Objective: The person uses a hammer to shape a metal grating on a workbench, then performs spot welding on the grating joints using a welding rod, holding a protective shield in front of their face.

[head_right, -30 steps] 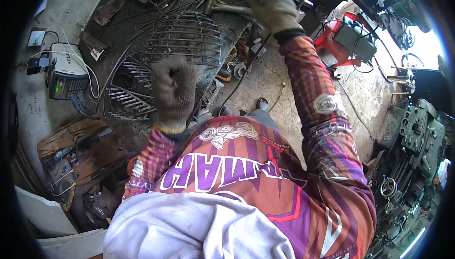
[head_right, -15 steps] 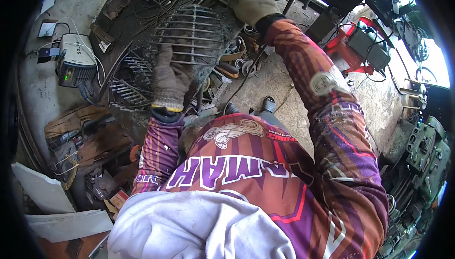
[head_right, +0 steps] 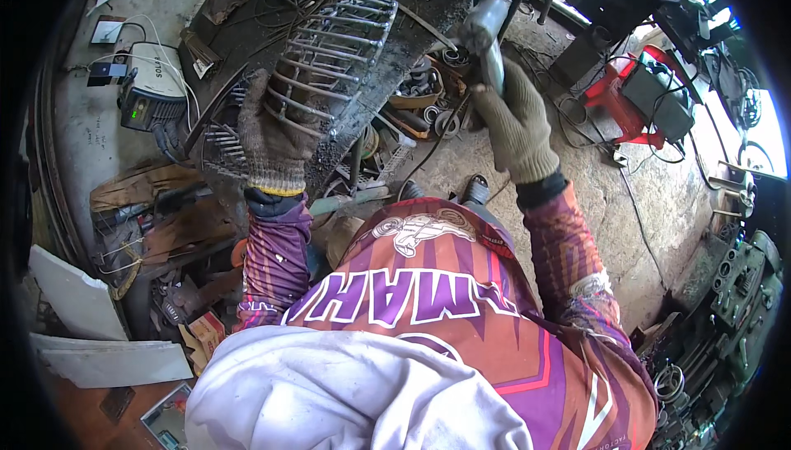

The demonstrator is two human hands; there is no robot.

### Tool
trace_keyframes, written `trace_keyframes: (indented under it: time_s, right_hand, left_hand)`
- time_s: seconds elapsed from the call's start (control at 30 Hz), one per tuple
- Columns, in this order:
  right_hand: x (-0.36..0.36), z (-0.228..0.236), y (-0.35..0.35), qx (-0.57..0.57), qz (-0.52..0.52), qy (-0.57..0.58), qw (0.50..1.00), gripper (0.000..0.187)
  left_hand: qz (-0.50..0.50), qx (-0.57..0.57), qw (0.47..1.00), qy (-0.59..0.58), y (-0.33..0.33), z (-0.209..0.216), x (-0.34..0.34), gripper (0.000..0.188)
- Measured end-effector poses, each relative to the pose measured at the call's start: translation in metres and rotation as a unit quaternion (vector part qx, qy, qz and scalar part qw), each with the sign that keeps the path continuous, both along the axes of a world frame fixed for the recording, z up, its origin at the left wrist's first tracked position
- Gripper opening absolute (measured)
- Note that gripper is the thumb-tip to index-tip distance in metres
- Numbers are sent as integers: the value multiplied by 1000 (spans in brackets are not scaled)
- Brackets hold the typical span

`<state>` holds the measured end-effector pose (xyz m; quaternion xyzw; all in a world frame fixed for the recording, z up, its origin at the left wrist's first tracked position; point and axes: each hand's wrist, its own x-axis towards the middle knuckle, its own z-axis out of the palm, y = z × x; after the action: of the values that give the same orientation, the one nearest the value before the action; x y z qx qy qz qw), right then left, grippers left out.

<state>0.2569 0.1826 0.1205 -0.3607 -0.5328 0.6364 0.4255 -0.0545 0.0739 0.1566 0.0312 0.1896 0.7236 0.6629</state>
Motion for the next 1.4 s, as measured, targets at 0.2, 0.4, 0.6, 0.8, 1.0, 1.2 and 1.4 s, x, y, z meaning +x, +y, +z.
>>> trace_keyframes:
  time_s: [0.2, 0.4, 0.6, 0.8, 1.0, 1.2, 1.4]
  right_hand:
    - [23, 13, -34, 36, 118, -54, 991, 49]
    - [14, 32, -57, -13, 99, 71, 992, 48]
    - [6, 42, -55, 154, 85, -143, 974, 43]
    - [-12, 49, -55, 265, 51, -130, 954, 40]
    - [-13, 49, -50, 286, 44, -201, 936, 37]
    - [-22, 65, -47, 318, 39, -60, 945, 35]
    - [-33, 43, -57, 294, 56, -100, 949, 36]
  left_hand:
    - [0, 10, 1000, 15, 1, -4, 0, 43]
    - [59, -48, 996, 50, 7, 0, 17, 39]
    - [111, -70, 989, 68, 14, 9, 45, 30]
    - [98, -65, 988, 105, 7, 2, 37, 22]
    - [186, -183, 958, 116, 11, 16, 38, 18]
    - [202, -187, 950, 147, 1, 25, 35, 17]
    - [211, -197, 946, 145, 10, 33, 39, 16]
